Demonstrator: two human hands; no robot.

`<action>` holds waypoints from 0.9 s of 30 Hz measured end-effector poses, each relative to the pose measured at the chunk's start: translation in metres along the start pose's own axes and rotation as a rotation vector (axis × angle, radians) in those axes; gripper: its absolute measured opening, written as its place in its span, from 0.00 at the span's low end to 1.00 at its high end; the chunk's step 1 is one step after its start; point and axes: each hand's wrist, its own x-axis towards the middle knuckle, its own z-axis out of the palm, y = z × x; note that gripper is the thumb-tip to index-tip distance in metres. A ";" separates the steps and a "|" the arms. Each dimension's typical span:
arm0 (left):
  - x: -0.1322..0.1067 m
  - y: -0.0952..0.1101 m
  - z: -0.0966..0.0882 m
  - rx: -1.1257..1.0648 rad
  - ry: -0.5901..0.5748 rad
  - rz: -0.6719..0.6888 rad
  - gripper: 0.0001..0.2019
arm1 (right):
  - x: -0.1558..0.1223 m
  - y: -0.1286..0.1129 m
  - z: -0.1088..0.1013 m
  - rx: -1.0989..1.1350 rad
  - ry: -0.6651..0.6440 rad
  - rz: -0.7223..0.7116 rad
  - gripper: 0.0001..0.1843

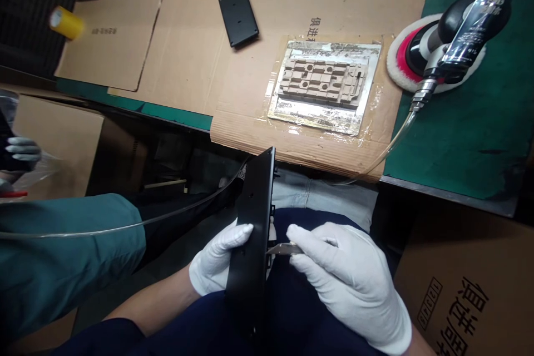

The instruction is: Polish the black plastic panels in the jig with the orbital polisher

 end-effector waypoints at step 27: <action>0.004 0.000 -0.002 -0.067 -0.020 -0.035 0.13 | 0.011 0.009 0.012 0.007 0.122 0.182 0.21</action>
